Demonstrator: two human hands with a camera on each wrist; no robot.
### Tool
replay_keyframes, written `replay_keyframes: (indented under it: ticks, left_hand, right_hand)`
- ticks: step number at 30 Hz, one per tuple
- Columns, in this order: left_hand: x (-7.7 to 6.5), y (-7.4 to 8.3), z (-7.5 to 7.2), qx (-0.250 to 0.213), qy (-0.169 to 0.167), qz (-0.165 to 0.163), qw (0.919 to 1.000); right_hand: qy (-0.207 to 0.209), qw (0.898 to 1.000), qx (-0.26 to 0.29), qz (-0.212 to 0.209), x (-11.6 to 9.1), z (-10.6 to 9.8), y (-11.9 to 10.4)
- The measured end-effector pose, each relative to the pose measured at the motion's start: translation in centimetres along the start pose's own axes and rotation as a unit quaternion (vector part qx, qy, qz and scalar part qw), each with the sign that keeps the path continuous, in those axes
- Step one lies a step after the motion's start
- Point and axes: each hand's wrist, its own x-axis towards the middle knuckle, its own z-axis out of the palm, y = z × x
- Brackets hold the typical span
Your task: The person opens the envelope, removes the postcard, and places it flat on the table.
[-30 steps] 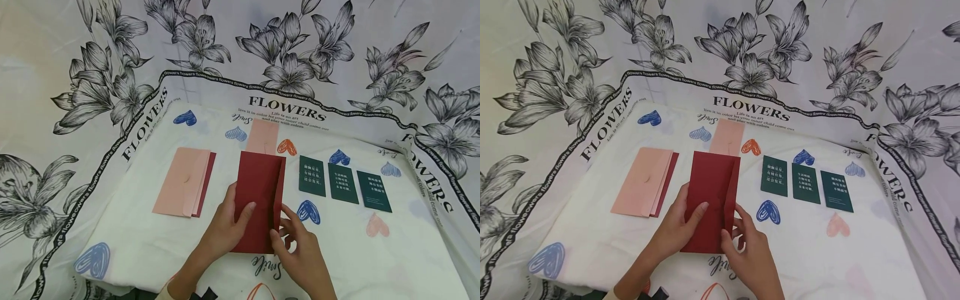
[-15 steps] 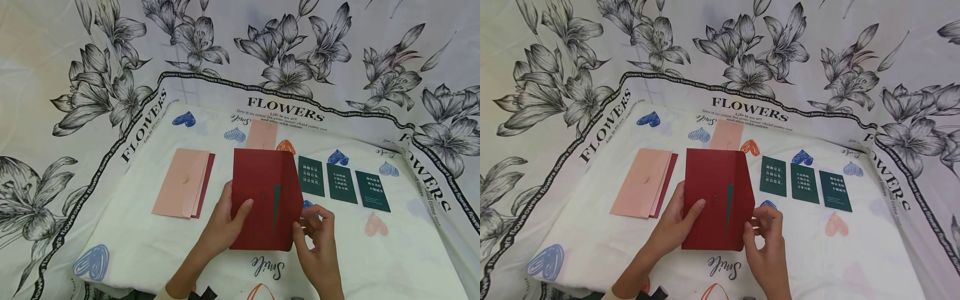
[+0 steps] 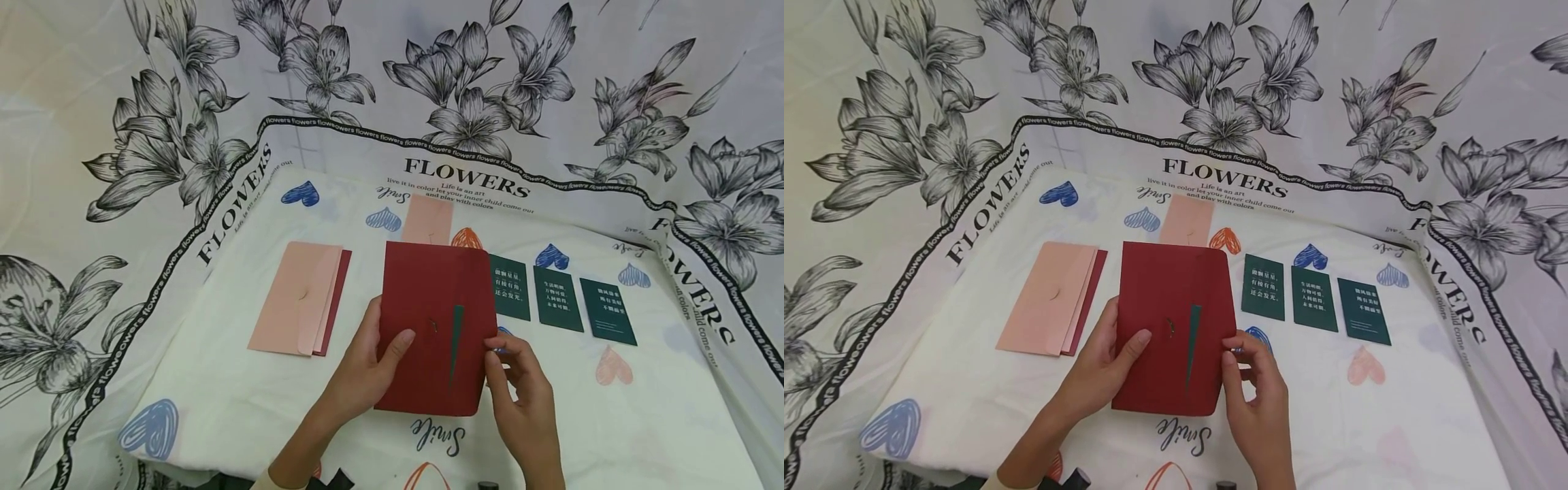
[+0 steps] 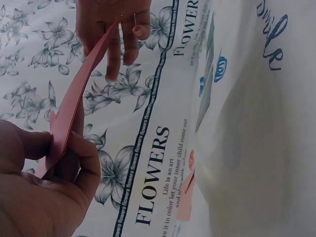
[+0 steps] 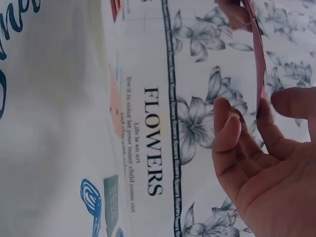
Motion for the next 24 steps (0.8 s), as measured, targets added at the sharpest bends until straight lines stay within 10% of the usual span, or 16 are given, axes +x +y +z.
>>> replay_keyframes:
  ticks: [24]
  left_hand:
    - [-0.3, -0.2, 0.7, 0.063, -0.012, -0.008, 0.9979]
  right_hand:
    - [0.064, 0.996, 0.022, 0.061, 0.1, 0.8, -0.5]
